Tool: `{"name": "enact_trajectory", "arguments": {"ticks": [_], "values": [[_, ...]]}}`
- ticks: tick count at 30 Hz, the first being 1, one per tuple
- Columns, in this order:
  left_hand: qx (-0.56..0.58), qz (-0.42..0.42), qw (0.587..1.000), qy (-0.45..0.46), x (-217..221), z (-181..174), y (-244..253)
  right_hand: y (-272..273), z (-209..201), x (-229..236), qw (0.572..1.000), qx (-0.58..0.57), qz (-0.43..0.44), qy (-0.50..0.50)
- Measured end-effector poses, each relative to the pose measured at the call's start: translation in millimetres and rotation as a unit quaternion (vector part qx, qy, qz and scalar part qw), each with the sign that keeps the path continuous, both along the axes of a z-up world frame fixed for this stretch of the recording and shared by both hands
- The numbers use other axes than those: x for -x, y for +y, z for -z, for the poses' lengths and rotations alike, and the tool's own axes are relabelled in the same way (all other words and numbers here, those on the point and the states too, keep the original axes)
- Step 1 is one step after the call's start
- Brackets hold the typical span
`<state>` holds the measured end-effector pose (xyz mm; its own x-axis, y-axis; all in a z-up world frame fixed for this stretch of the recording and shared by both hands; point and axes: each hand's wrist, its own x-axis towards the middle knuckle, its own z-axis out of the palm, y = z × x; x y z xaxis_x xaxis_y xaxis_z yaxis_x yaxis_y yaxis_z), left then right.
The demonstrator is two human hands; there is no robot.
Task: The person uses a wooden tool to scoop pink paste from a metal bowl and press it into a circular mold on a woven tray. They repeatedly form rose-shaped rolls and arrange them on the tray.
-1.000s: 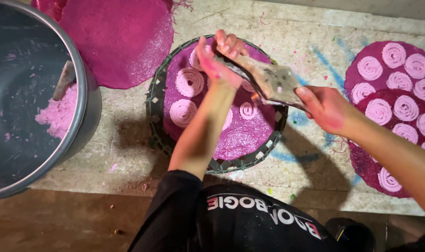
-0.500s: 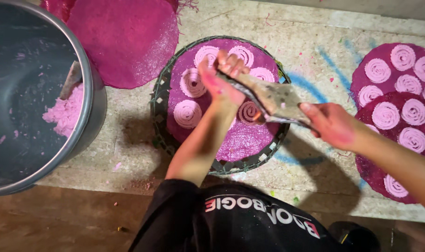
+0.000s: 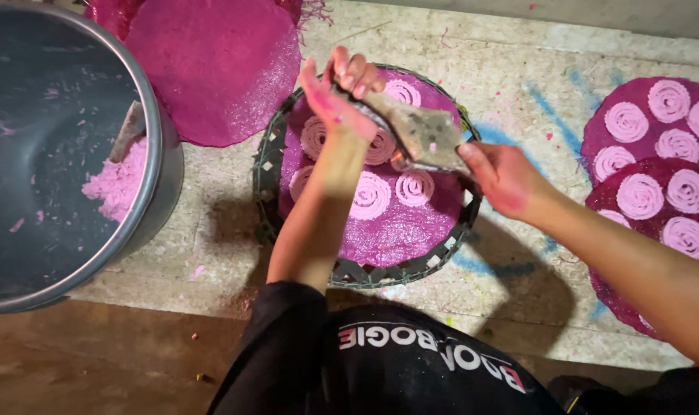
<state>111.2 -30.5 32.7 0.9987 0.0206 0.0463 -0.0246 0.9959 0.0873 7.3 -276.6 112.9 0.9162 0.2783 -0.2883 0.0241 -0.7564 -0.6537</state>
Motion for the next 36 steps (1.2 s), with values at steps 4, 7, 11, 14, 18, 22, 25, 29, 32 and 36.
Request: {"name": "enact_trajectory", "arguments": {"ticks": [4, 7, 11, 14, 18, 22, 25, 29, 32, 36], "values": [[-0.014, -0.003, 0.998, 0.060, 28, -2, 12, 6, 6, 15, 0.999, 0.000, -0.025, 0.028], [-0.007, 0.016, 0.997, 0.072, 47, 1, 3, -6, 8, 32, 0.995, 0.011, 0.007, 0.100], [0.012, 0.037, 0.991, 0.129, 62, 8, -29, -36, 3, 50, 0.985, 0.058, 0.052, 0.157], [0.028, 0.055, 0.991, 0.115, 58, 10, -57, -59, -6, 49, 0.982, 0.108, 0.059, 0.140], [0.035, 0.059, 0.995, 0.078, 29, 4, -87, -73, -16, 37, 0.983, 0.132, 0.088, 0.092], [0.014, 0.044, 0.999, -0.007, 3, -12, -96, -75, -21, 31, 0.991, 0.094, 0.092, 0.013], [0.022, 0.098, 0.990, -0.101, 0, -19, -86, -78, -23, 33, 0.995, 0.041, 0.091, 0.006], [-0.194, 0.234, 0.953, 0.001, 12, 3, -64, -91, -26, 39, 0.995, -0.025, 0.084, 0.040], [-0.494, 0.347, 0.797, -0.002, 22, 44, -62, -97, -22, 38, 0.996, -0.048, 0.067, 0.030], [-0.559, 0.338, 0.752, -0.084, 32, 101, -77, -96, -4, 32, 0.997, -0.040, 0.071, 0.012]]}}
